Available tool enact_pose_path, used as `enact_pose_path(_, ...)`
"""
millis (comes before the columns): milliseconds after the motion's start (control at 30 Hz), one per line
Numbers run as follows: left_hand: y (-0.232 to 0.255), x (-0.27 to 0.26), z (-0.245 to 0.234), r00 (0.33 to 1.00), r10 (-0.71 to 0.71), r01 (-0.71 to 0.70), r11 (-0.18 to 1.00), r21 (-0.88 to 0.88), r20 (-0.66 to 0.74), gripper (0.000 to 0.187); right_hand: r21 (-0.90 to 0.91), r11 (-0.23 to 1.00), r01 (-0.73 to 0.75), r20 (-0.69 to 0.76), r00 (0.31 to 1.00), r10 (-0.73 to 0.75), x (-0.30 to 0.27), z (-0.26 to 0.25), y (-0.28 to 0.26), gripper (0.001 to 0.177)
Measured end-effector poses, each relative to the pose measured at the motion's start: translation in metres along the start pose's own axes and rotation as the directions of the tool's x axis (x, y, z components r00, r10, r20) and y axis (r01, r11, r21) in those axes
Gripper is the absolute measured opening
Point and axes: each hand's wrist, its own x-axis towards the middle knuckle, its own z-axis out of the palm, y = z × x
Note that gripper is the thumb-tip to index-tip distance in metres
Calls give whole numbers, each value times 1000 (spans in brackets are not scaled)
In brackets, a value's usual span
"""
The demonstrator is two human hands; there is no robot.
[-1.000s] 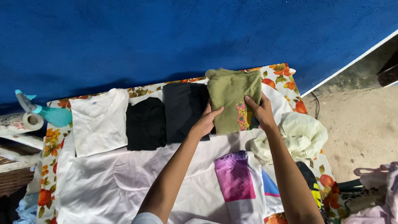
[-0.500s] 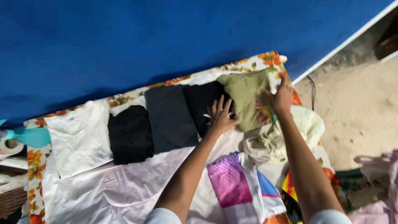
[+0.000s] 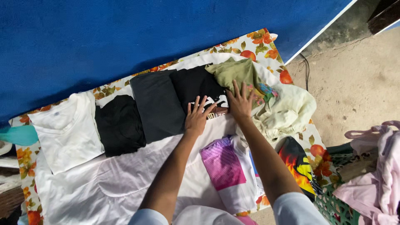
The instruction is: The person folds multiple garments one by one on a table covered with a white sheet. They handle black and white t-shirts, black pants, and a green t-shirt, smoothing and folding each item into neat rectangles and stacking them on the table.
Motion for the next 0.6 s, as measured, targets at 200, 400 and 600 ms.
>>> enact_pose_path(200, 33, -45, -24, 996, -78, 90, 907, -410, 46, 82, 450, 884, -129, 140, 987, 72, -8, -48, 6, 68)
enact_pose_path(400, 91, -143, -10, 992, -127, 105, 819, -564, 0, 74, 508, 697, -506, 290, 863, 415, -183, -98, -19, 36)
enact_pose_path(600, 88, -182, 2, 866, -499, 400, 735, -548, -37, 36, 505, 779, -371, 140, 926, 350, -265, -91, -46, 35)
